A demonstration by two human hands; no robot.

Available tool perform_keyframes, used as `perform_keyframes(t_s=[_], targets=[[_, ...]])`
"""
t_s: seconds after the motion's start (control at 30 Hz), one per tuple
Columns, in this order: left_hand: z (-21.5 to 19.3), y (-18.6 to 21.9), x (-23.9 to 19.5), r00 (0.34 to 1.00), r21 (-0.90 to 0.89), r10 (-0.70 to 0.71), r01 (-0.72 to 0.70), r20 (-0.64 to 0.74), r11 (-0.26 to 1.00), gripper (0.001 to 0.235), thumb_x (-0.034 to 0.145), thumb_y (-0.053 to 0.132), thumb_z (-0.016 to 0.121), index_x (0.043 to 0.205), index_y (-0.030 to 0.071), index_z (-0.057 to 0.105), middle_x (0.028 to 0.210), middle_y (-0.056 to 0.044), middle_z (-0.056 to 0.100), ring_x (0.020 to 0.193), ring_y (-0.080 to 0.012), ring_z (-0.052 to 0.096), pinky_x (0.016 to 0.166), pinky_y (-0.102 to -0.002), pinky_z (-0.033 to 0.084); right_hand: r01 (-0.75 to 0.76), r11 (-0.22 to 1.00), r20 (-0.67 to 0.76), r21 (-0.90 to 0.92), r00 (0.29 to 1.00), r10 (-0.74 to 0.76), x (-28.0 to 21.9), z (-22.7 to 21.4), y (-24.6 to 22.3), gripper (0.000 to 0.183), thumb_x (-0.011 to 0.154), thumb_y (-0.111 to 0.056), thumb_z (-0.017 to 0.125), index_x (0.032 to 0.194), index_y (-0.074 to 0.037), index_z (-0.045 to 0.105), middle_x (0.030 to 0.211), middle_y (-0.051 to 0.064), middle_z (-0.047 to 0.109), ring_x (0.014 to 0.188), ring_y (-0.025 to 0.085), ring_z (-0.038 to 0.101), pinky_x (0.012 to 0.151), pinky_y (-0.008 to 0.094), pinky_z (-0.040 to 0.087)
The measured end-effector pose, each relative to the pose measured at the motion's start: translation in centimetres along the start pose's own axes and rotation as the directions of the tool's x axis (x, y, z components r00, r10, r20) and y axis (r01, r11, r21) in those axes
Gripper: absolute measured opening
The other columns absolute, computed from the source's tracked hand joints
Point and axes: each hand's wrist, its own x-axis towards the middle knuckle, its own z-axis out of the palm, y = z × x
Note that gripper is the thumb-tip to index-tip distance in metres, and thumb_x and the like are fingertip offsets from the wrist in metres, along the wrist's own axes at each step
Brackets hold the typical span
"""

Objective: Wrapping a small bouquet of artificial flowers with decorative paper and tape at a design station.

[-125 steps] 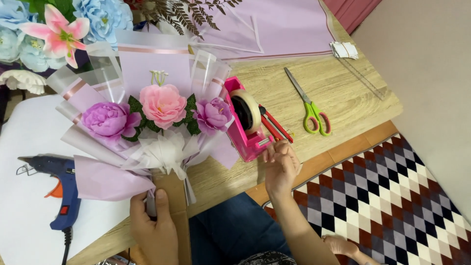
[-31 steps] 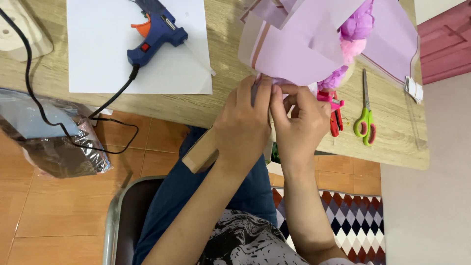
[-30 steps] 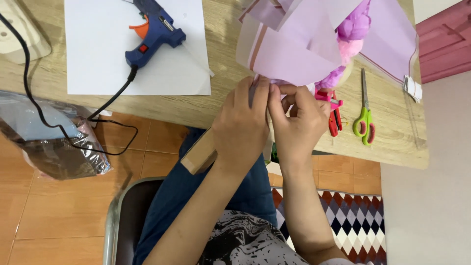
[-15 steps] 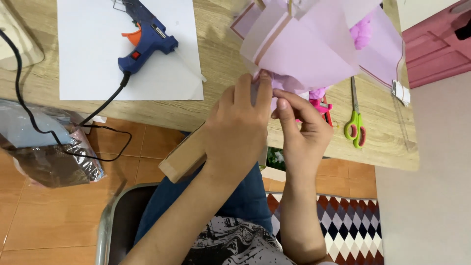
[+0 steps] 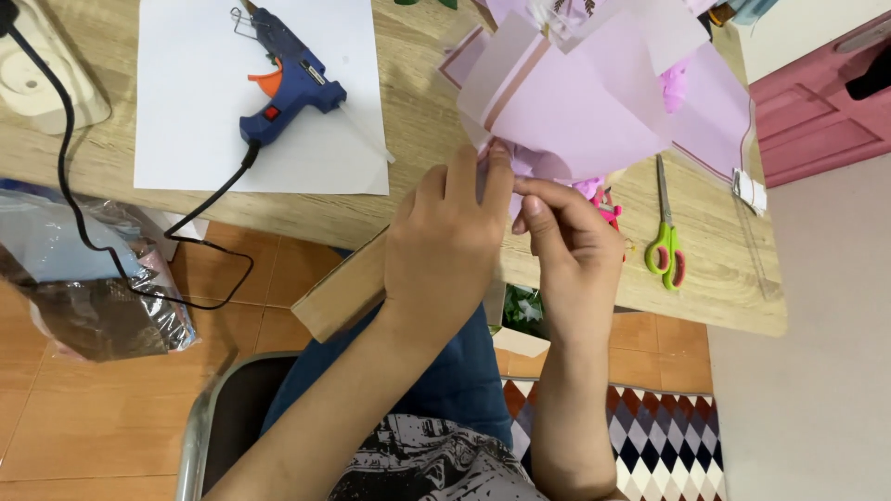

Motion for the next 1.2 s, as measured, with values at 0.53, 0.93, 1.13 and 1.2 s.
perform_keyframes(t_s=[0.53, 0.93, 1.13, 1.2], targets=[[0.1, -0.1, -0.3, 0.999, -0.042, -0.052, 0.052, 0.000, 0.998, 0.019, 0.099, 0.010, 0.072, 0.116, 0.016, 0.067, 0.102, -0.002, 0.061, 0.073, -0.0147, 0.060, 0.058, -0.027, 0.052, 0.542, 0.776, 0.186, -0.323, 0.840, -0.510, -1.9, -1.9, 1.2, 0.014, 0.103, -0.012, 0.066, 0.116, -0.007, 0.067, 0.085, -0.001, 0.070, 0.071, 0.016, 0.047, 0.089, 0.034, 0.039], [0.5, -0.2, -0.9, 0.998, -0.051, -0.060, 0.061, 0.023, 0.997, 0.028, 0.093, 0.009, 0.071, 0.119, 0.017, 0.067, 0.106, -0.002, 0.062, 0.072, -0.0154, 0.060, 0.054, -0.027, 0.050, 0.416, 0.887, 0.221, -0.198, 0.901, -0.373, -1.5, -1.9, 0.9, 0.022, 0.108, -0.005, 0.056, 0.129, -0.004, 0.050, 0.086, 0.006, 0.063, 0.086, 0.017, 0.060, 0.088, 0.030, 0.048], [0.9, 0.1, -1.1, 0.998, -0.057, -0.048, 0.050, 0.031, 0.997, 0.031, 0.091, 0.007, 0.072, 0.121, 0.016, 0.067, 0.106, -0.003, 0.063, 0.075, -0.0161, 0.063, 0.058, -0.027, 0.053, 0.287, 0.958, 0.336, -0.025, 0.904, -0.262, -1.3, -2.5, 0.4, 0.025, 0.106, -0.002, 0.055, 0.127, -0.004, 0.041, 0.083, 0.007, 0.059, 0.076, 0.016, 0.062, 0.077, 0.027, 0.052], [0.8, 0.1, -1.1, 0.998, -0.052, -0.050, 0.052, 0.025, 0.997, 0.030, 0.092, 0.006, 0.074, 0.119, 0.016, 0.067, 0.106, -0.003, 0.063, 0.076, -0.0158, 0.063, 0.058, -0.027, 0.053, 0.282, 0.959, 0.382, -0.011, 0.888, -0.256, -1.4, -2.6, 0.0, 0.024, 0.105, 0.000, 0.055, 0.123, -0.003, 0.039, 0.081, 0.008, 0.058, 0.073, 0.016, 0.062, 0.072, 0.026, 0.052]])
